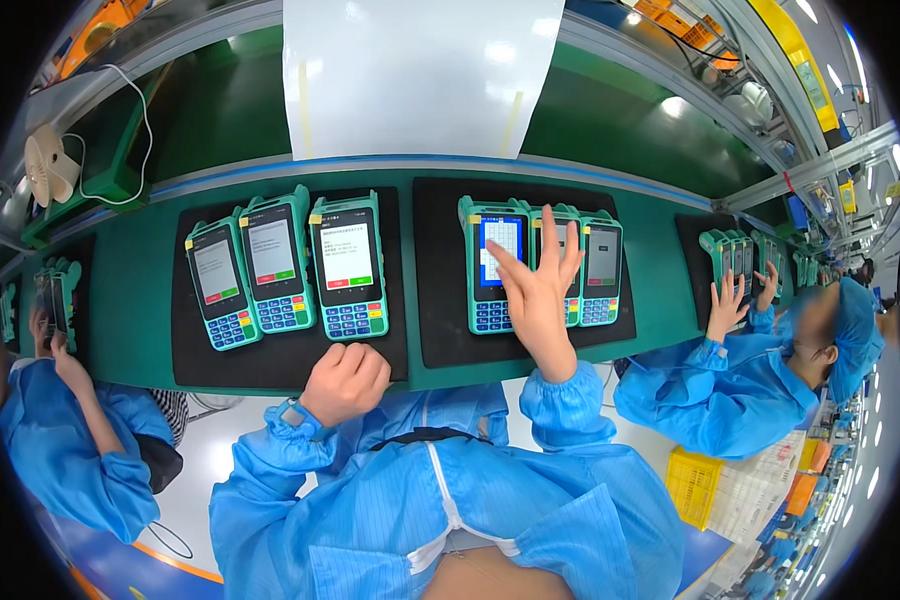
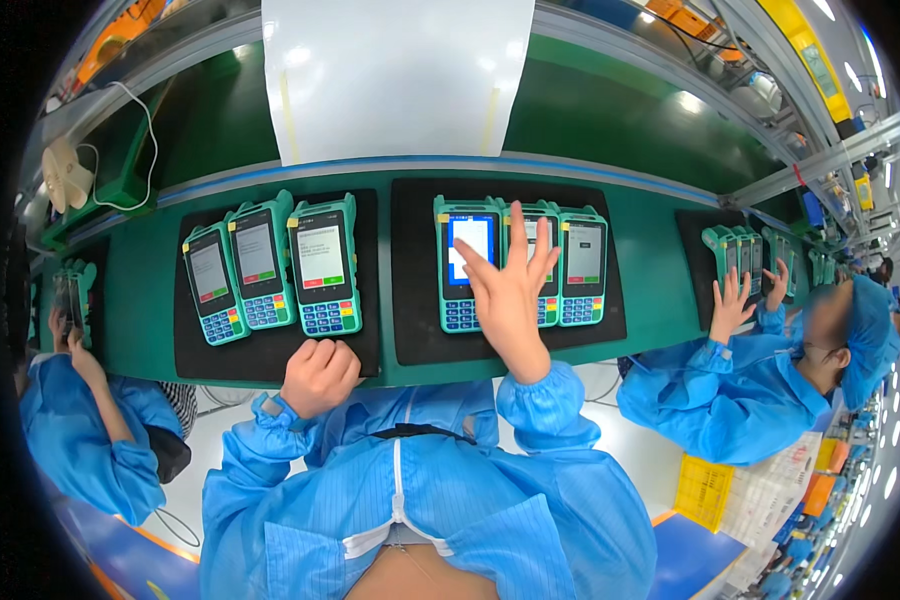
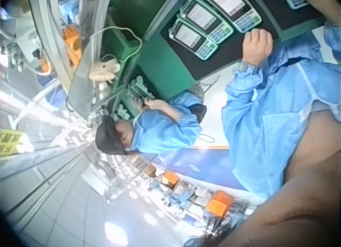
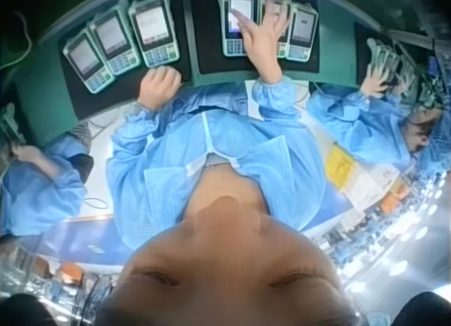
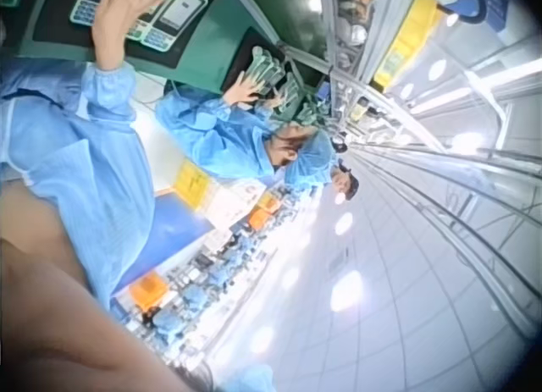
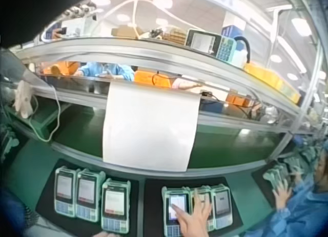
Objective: The person tests handheld electronic devices by tapping and swiping their touchscreens by hand, slides the devices across the work surface, and places tested devices onto an upper shelf.
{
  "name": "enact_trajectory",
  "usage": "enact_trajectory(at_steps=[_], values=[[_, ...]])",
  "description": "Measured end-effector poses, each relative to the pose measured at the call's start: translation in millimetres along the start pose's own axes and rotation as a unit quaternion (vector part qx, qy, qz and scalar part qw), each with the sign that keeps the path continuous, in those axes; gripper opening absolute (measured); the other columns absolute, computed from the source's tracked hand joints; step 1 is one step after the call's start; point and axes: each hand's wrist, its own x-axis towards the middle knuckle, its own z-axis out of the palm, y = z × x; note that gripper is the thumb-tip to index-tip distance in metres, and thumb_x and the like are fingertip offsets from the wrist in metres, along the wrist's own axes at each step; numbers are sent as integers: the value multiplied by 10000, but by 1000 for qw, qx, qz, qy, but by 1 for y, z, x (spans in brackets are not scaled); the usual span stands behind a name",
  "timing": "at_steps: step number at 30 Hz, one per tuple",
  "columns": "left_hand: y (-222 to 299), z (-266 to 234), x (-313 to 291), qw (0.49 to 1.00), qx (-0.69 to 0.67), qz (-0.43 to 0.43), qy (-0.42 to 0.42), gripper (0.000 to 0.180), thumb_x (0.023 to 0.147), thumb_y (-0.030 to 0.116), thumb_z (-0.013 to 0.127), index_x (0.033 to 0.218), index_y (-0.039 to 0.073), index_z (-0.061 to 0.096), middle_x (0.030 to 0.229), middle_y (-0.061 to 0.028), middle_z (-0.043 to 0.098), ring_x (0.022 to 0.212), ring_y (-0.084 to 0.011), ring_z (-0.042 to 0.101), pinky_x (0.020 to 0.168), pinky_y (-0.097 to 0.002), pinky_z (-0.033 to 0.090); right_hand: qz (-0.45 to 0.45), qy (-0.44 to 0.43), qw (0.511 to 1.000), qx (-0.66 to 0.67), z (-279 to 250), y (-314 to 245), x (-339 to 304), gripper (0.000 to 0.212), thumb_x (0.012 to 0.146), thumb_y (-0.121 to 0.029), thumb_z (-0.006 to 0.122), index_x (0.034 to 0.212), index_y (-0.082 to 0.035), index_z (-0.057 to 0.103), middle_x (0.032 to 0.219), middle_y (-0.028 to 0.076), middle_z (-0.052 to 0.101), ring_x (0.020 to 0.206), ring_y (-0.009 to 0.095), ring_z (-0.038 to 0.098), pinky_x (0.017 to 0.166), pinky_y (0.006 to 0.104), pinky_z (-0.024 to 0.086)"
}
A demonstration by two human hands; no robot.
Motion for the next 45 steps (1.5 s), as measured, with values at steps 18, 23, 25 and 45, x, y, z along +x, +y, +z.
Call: enact_trajectory(at_steps=[18,23,25,45], values=[[-164,-30,-119,824,10,-520,224,255,988,176,557,1099,-31,654,1098,-172,653,989,-287,625,866,-349,485,6,-5,1000,13,-7,2,-11,261,900,-124,641,1100,-248,754,1576,195,227,1439,526,91,1101,715,53],[-196,2,-173,788,-22,-600,132,335,1001,224,530,1198,-30,625,1158,-194,628,1051,-320,617,917,-381,478,17,-17,999,39,-9,-2,-28,253,896,-120,647,1083,-250,758,1578,198,225,1439,534,79,1096,713,41],[-194,2,-169,801,-21,-590,103,338,999,219,533,1208,-32,619,1158,-200,624,1069,-328,611,932,-390,475,15,-11,1000,20,-8,-3,-17,236,906,-126,638,1080,-234,756,1575,203,228,1434,537,93,1098,711,49],[-190,4,-165,827,25,-558,68,343,981,203,541,1211,-41,615,1173,-184,602,1109,-350,566,958,-407,448,24,-5,1000,19,-10,6,-20,238,912,-127,628,1084,-235,751,1569,198,239,1437,525,96,1105,707,52]])
